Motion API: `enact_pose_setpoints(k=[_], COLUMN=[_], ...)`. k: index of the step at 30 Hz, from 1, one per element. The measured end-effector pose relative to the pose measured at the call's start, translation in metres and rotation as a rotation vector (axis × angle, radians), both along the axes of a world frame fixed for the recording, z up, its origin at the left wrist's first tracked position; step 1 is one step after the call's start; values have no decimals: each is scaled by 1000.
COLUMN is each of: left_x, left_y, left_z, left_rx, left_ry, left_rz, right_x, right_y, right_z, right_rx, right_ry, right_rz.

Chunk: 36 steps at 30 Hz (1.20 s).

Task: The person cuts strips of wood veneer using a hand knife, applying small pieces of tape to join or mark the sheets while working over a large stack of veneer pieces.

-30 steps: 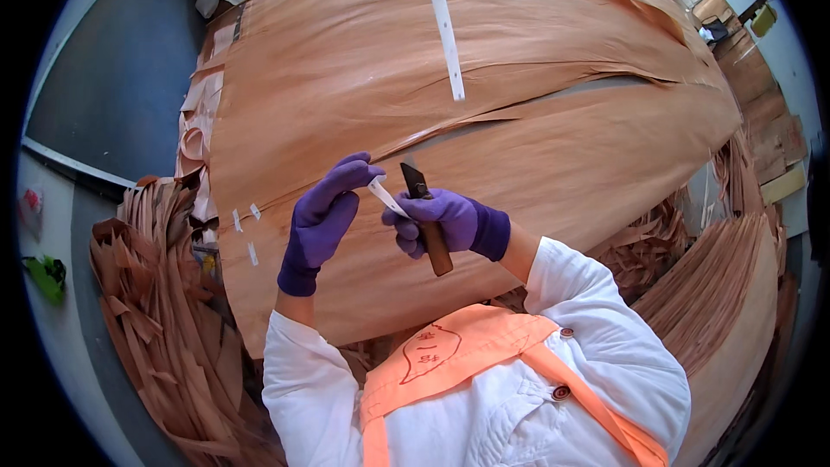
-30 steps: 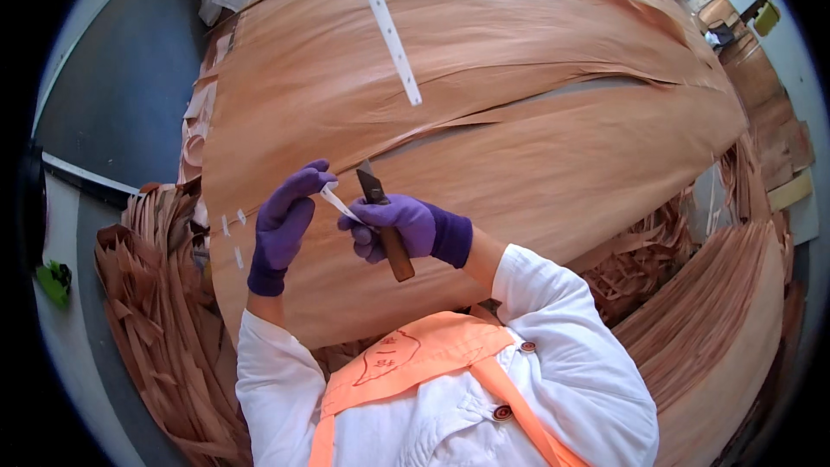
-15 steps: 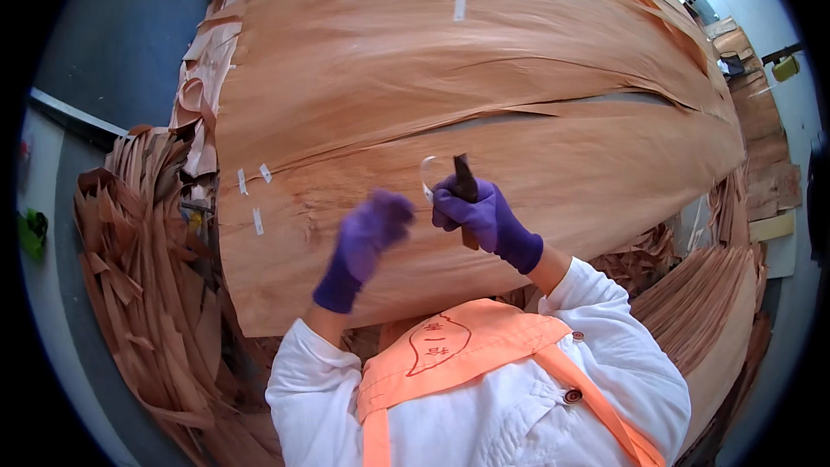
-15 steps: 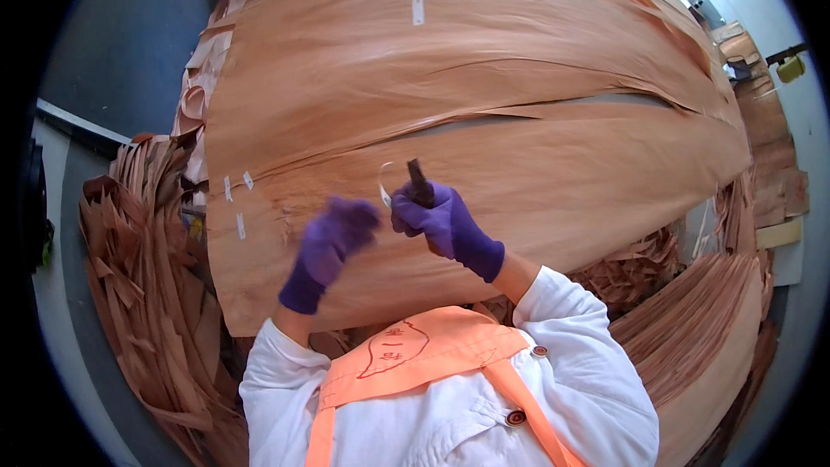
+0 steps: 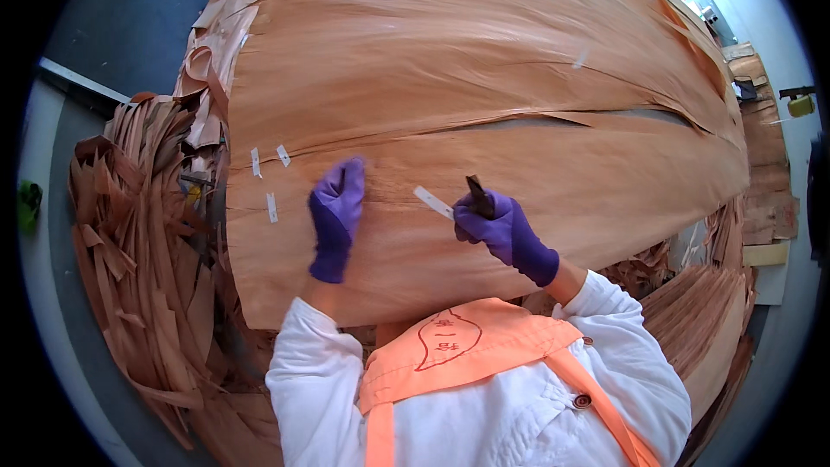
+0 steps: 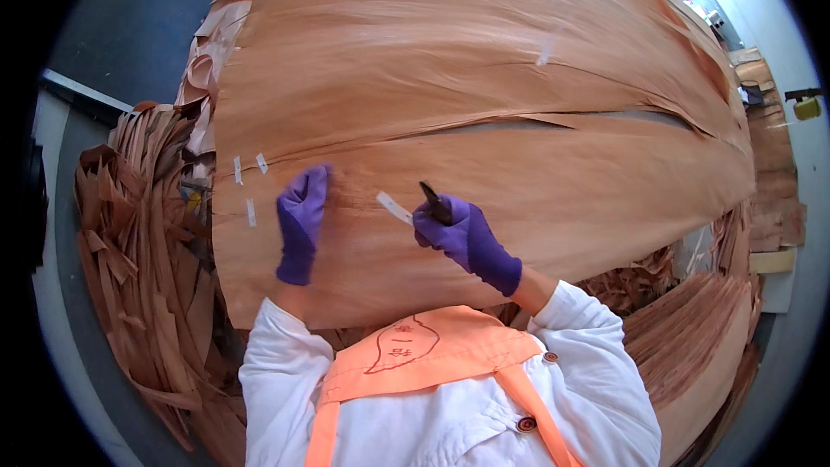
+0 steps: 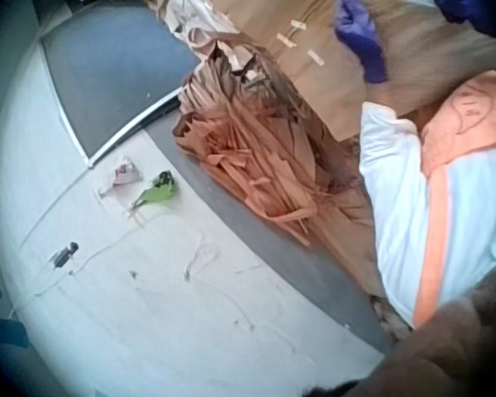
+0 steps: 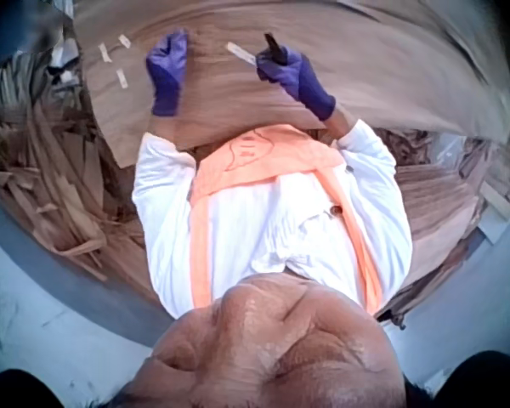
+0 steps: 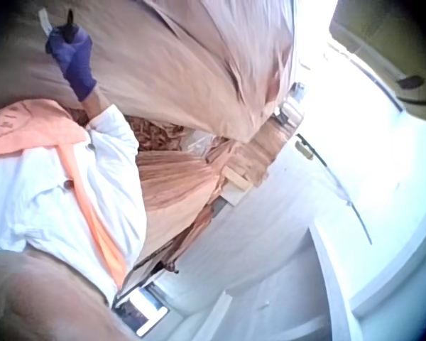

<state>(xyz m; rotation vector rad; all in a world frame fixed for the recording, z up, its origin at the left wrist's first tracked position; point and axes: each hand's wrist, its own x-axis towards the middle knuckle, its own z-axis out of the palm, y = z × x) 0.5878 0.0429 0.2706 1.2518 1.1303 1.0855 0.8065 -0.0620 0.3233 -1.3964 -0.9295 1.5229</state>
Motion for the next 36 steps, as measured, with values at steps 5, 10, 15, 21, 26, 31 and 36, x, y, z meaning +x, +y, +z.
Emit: enact_pose_setpoints(k=[5,10,15,21,26,31,36], left_x=[-49,-55,-53,-54,-54,-57,-59], left_y=[43,60,63,63,63,67,66], left_z=[8,-10,-15,-16,-13,-20,-17], left_rx=[775,716,723,729,733,782,685], left_ry=[1292,1307,1256,1204,1201,1168,848], left_rz=[-35,-223,-232,-209,-192,-166,-93], right_x=[-7,-28,-47,-64,-88,-107,-110], right_y=[19,45,70,86,114,146,145], right_z=[8,4,-3,-11,-9,-30,-40], right_rx=[-75,-99,-106,-117,-43,-145,-210], right_ry=[79,162,204,241,253,168,114], right_rz=[-132,-189,-230,-232,-238,-151,-153])
